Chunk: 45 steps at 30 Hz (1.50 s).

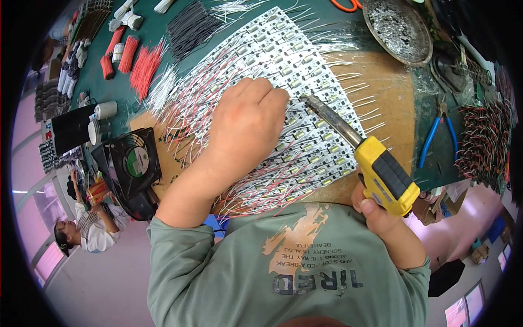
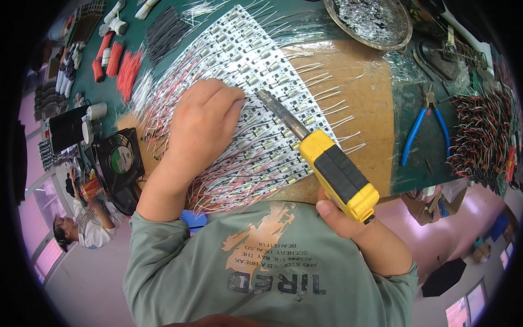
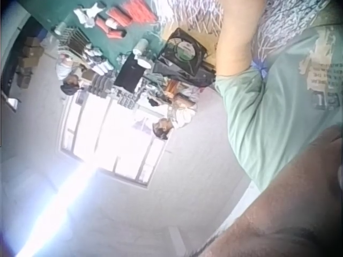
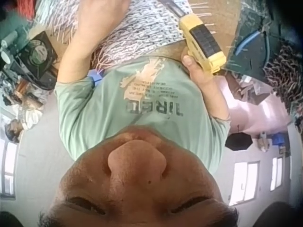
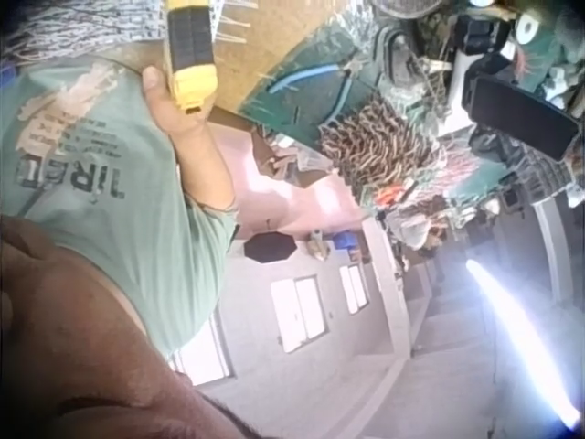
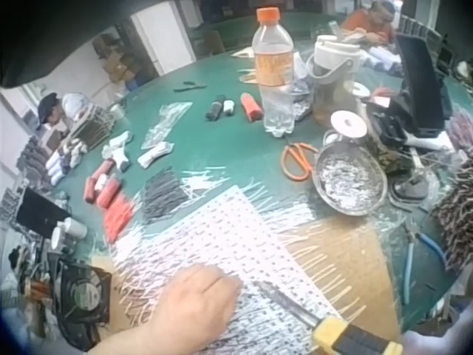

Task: The person solders electrical wires onto a circuit board panel by positioning the wires by hand and applying a soldering tool.

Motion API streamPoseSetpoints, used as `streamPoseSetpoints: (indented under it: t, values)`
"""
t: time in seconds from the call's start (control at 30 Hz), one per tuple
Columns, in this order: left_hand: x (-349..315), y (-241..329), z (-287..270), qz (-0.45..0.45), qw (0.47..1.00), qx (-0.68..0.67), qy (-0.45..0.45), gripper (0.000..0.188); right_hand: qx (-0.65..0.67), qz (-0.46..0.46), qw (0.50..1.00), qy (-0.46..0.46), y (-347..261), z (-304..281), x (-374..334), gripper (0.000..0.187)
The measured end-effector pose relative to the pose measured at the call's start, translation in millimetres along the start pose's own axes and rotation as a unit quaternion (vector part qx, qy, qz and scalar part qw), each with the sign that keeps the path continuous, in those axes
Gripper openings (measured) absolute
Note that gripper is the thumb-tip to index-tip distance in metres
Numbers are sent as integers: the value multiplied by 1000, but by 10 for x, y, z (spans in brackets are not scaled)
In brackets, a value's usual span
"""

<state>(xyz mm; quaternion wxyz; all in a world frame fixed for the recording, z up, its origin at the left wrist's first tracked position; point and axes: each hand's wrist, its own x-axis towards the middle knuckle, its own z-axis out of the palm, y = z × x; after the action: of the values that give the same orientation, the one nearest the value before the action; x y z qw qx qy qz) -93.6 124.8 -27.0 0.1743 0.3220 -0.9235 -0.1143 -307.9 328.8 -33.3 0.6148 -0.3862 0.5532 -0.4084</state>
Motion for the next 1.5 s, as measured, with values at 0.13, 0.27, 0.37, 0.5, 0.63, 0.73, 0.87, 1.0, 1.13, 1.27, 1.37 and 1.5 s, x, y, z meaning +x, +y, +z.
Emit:
streamPoseSetpoints:
  t: [0.13,0.27,0.37,0.5,0.63,0.73,0.87,1.0,1.13,1.27,1.37,1.5]
  values:
    - [0,11,5,-37,999,-18,5,10,47,9,999,16,15,28,-6,14]
    - [4,1,2,-35,999,-32,9,10,65,7,998,13,17,42,6,13]
    - [-2,-8,-3,-29,999,-35,3,11,57,-10,998,12,-9,55,28,12]
    - [-4,-7,-2,-25,999,-36,1,12,37,-6,999,10,-5,61,23,10]
    - [-9,-2,19,-17,999,-47,16,10,-27,12,999,-13,-5,31,22,9]
    - [-9,-2,-8,-29,999,-32,2,11,-41,-5,999,8,21,53,11,8]
    - [-8,-8,-1,-28,999,-34,1,11,-64,-19,998,17,72,66,5,9]
    - [-10,-9,17,-23,999,-45,2,9,-116,-70,991,9,199,41,-11,46]
    - [-16,-12,21,-19,998,-55,3,10,-44,-8,999,20,36,73,6,12]
    - [-14,-20,23,-19,998,-60,3,9,-4,3,1000,16,29,42,-4,14]
    - [-3,-22,14,-19,999,-46,4,10,29,18,999,38,18,43,-26,17]
    - [-9,-20,-7,-26,999,-46,-6,10,66,16,997,44,15,61,-6,18]
